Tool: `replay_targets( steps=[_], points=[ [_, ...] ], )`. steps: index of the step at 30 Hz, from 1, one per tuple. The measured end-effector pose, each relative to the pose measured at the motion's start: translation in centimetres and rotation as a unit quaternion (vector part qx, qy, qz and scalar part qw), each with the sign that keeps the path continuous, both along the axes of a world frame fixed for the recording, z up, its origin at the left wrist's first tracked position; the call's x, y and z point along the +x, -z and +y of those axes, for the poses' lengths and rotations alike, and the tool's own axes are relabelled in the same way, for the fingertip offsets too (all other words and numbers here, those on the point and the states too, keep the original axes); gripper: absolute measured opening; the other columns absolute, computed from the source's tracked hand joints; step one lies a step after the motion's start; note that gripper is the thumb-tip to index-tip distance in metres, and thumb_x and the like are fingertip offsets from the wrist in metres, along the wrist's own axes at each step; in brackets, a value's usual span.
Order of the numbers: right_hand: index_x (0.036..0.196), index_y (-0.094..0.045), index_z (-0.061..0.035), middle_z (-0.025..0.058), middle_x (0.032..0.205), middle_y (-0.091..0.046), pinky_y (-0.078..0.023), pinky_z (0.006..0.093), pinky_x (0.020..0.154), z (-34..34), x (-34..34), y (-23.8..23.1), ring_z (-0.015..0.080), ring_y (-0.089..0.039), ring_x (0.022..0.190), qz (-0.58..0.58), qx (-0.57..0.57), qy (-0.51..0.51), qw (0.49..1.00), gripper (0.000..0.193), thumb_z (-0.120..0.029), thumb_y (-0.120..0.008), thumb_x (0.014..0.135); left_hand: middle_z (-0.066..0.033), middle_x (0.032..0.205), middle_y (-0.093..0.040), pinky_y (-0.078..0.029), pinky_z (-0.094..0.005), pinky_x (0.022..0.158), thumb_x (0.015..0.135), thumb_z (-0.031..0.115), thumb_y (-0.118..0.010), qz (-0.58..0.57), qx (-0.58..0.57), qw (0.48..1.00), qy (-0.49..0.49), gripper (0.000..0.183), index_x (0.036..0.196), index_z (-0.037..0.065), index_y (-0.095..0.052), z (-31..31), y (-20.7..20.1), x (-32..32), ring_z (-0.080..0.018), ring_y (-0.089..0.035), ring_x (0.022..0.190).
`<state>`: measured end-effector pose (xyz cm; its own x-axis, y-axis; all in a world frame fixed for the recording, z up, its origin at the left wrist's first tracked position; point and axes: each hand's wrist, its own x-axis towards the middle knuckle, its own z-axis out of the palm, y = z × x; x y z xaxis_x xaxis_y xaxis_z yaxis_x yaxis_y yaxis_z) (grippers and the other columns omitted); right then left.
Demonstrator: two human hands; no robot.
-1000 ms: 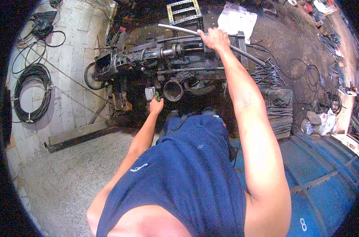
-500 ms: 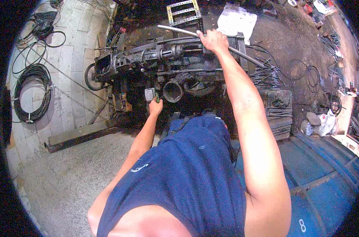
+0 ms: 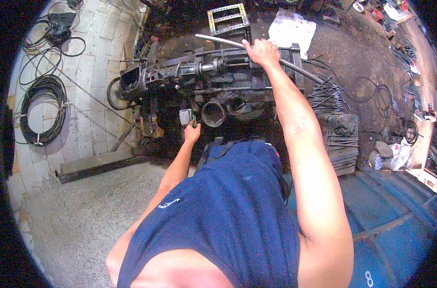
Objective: Inspecting and adjusting the internal gears and rollers of a metal bending machine.
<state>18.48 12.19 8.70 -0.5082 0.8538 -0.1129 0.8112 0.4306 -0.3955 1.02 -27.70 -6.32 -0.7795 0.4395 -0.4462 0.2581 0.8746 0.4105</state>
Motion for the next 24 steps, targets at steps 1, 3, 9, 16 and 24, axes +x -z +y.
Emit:
replay_targets(
  steps=[1, 3, 9, 16, 24],
  points=[
    [0.104, -0.069, -0.0007, 0.0225, 0.111, -0.065, -0.046, 0.0478, 0.095, -0.1, 0.0, 0.0, 0.0388, -0.061, 0.107, 0.004, 0.001, 0.002, 1.0, 0.073, -0.065, -0.036, 0.093, -0.0256, 0.119, -0.063, -0.046, -0.0441, 0.097, 0.085, 0.035, -0.062, -0.008, 0.015, 1.0, 0.006, 0.057, 0.135, 0.01, -0.054, -0.4, 0.2, -0.2, -0.0389, -0.059, 0.114],
    [0.105, -0.069, -0.0005, 0.0226, 0.111, -0.065, -0.047, 0.0479, 0.094, -0.2, 0.1, -0.1, 0.0391, -0.061, 0.106, -0.004, 0.001, 0.005, 1.0, 0.073, -0.065, -0.037, 0.092, -0.0255, 0.119, -0.063, -0.047, -0.0429, 0.097, 0.085, 0.034, -0.063, -0.014, 0.01, 1.0, 0.01, 0.057, 0.134, 0.008, -0.054, -0.7, 0.4, -0.4, -0.0384, -0.06, 0.113],
    [0.102, -0.071, -0.0017, 0.0222, 0.106, -0.068, -0.047, 0.0474, 0.093, -0.1, 0.1, 0.0, 0.0368, -0.064, 0.105, -0.01, -0.005, 0.019, 1.0, 0.072, -0.065, -0.038, 0.092, -0.0239, 0.117, -0.064, -0.047, -0.041, 0.097, 0.083, 0.034, -0.065, -0.011, 0.0, 1.0, 0.0, 0.055, 0.13, 0.006, -0.057, -0.3, -0.4, -0.4, -0.0362, -0.061, 0.112],
    [0.102, -0.072, -0.0014, 0.0215, 0.106, -0.068, -0.049, 0.047, 0.091, -0.1, 0.0, -0.2, 0.0371, -0.064, 0.105, -0.003, -0.012, 0.024, 1.0, 0.072, -0.065, -0.039, 0.091, -0.0236, 0.117, -0.064, -0.047, -0.0405, 0.097, 0.083, 0.034, -0.065, -0.001, 0.004, 1.0, -0.014, 0.056, 0.13, 0.005, -0.057, 0.0, 0.0, -0.3, -0.0355, -0.062, 0.111],
    [0.106, -0.07, -0.0019, 0.0198, 0.11, -0.068, -0.048, 0.0454, 0.094, -0.3, -0.2, -0.3, 0.0356, -0.063, 0.108, -0.016, -0.005, 0.032, 0.999, 0.071, -0.064, -0.039, 0.092, -0.0253, 0.117, -0.064, -0.046, -0.0417, 0.098, 0.083, 0.034, -0.065, -0.021, -0.018, 0.999, -0.021, 0.054, 0.129, 0.006, -0.059, 0.5, -1.6, -0.2, -0.0377, -0.06, 0.113]
  ],
)
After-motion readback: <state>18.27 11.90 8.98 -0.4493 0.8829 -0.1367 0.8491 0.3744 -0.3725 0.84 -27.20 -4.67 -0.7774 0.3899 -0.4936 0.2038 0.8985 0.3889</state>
